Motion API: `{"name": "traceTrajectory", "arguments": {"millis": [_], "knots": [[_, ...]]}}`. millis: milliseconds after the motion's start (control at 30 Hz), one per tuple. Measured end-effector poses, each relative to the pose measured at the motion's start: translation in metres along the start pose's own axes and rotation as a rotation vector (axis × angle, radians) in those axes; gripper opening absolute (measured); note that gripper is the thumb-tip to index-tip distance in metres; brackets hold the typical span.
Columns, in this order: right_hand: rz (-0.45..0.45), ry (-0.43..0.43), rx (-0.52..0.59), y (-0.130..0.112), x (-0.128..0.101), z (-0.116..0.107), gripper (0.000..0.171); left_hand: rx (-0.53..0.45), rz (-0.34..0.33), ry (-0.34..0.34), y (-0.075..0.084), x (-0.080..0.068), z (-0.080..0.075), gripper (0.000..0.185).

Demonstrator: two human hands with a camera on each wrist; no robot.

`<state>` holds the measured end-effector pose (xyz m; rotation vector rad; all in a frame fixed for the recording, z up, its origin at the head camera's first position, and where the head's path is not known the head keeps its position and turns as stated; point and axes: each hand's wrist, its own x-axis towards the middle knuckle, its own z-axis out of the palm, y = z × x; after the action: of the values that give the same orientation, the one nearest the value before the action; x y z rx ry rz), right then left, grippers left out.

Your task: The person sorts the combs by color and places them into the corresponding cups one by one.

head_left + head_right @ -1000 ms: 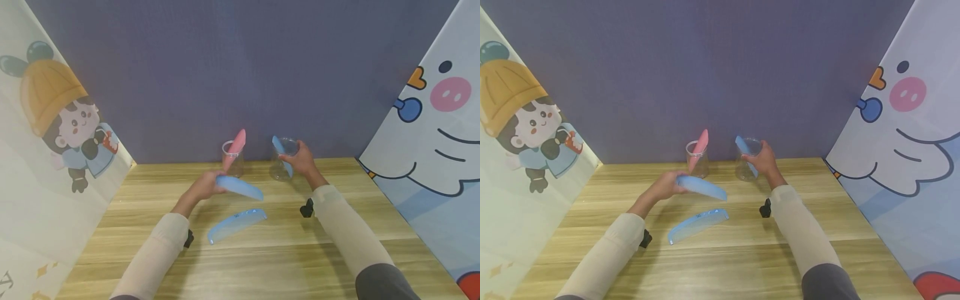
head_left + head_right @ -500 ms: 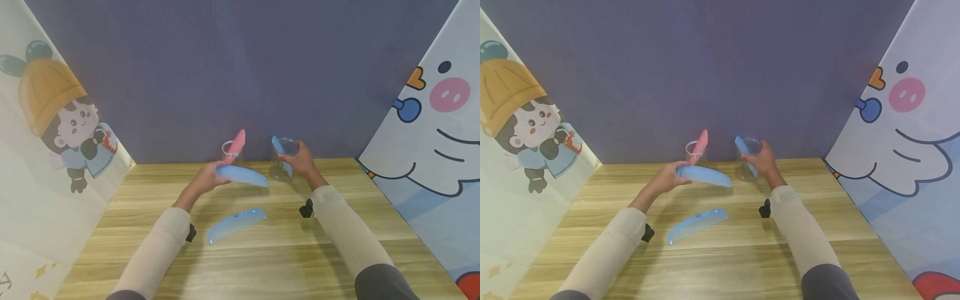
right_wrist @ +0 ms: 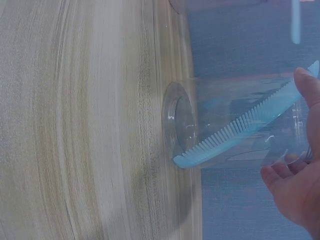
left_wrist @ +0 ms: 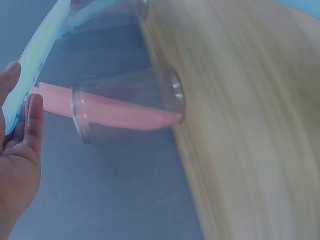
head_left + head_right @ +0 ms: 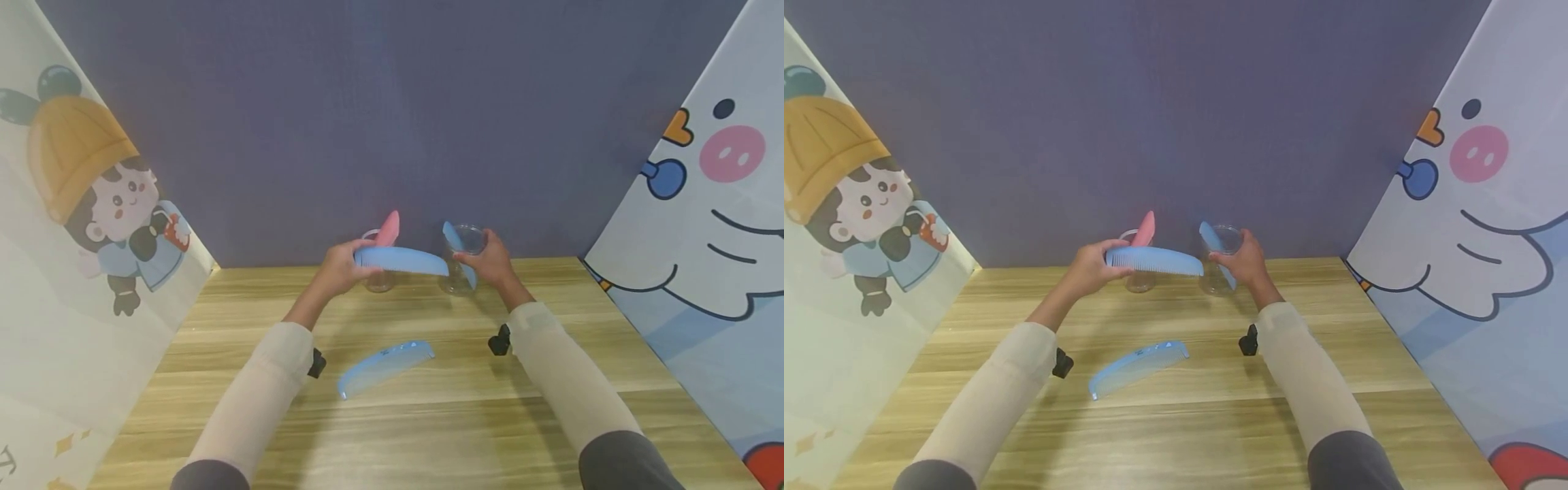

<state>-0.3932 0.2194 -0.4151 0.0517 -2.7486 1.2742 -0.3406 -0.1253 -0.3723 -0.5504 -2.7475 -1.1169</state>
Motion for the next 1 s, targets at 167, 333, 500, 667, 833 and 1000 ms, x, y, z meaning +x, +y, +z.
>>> {"name": "traceTrajectory", "arguments": {"millis": [167,333,500,667,833,1000], "knots": [[-0.005,0.002,0.005,0.002,0.001,-0.001,0.113,-0.016,0.002,0.025,0.01,0.01,-0.003,0.065],[0.0,-0.001,0.012,0.002,0.002,-0.001,0.111,-0.022,-0.006,0.039,0.02,0.021,-0.001,0.067],[0.001,-0.005,0.012,0.001,0.001,0.001,0.11,-0.059,-0.023,0.03,0.033,0.031,0.002,0.069],[0.009,-0.01,0.005,0.002,0.002,0.001,0.111,-0.033,0.007,0.038,0.048,0.043,0.005,0.068],[0.008,-0.007,-0.001,0.004,0.003,0.0,0.111,-0.018,0.025,0.054,0.061,0.055,0.011,0.065],[0.007,-0.011,0.003,0.003,0.001,0.0,0.11,-0.014,0.025,0.035,0.071,0.063,0.02,0.063]]}}
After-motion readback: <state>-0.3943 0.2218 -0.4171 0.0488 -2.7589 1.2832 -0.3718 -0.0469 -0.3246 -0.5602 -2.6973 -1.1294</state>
